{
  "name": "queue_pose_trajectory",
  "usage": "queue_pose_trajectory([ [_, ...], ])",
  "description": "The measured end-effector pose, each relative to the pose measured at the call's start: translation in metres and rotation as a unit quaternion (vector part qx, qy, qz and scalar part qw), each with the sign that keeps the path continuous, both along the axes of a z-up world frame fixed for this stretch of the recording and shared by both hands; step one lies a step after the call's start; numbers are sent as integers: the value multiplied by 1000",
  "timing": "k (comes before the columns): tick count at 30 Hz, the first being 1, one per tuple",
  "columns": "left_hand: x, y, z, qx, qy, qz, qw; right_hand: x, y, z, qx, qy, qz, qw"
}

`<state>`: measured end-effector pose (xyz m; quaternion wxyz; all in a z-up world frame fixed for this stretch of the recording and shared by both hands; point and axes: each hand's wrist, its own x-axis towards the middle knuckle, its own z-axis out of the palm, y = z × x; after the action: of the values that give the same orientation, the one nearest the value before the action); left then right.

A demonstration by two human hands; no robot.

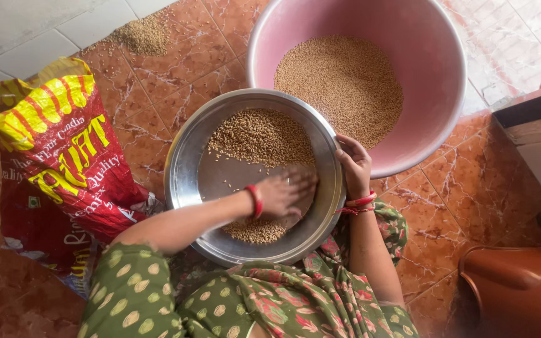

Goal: The person sits on the floor and sifts grains in a metal tray, picking out unwanted pieces by hand. The grains are spread across the tray and handled repeatedly to separate impurities.

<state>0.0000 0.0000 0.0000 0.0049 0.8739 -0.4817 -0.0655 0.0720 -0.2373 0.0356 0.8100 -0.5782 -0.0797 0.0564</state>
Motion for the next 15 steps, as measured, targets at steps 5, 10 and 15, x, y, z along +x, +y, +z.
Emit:
queue_pose_trajectory([
  [5, 53, 59, 13, 9, -61, 92, 994, 0, 1, 2, -2, -5, -3, 1000],
  [10, 92, 112, 37, -146, -231, 80, 959, 4, 1, 0, -10, 2, -9, 1000],
  [15, 109, 103, 87, -172, -61, 342, 922, 1, 3, 1, 7, 5, -9, 1000],
])
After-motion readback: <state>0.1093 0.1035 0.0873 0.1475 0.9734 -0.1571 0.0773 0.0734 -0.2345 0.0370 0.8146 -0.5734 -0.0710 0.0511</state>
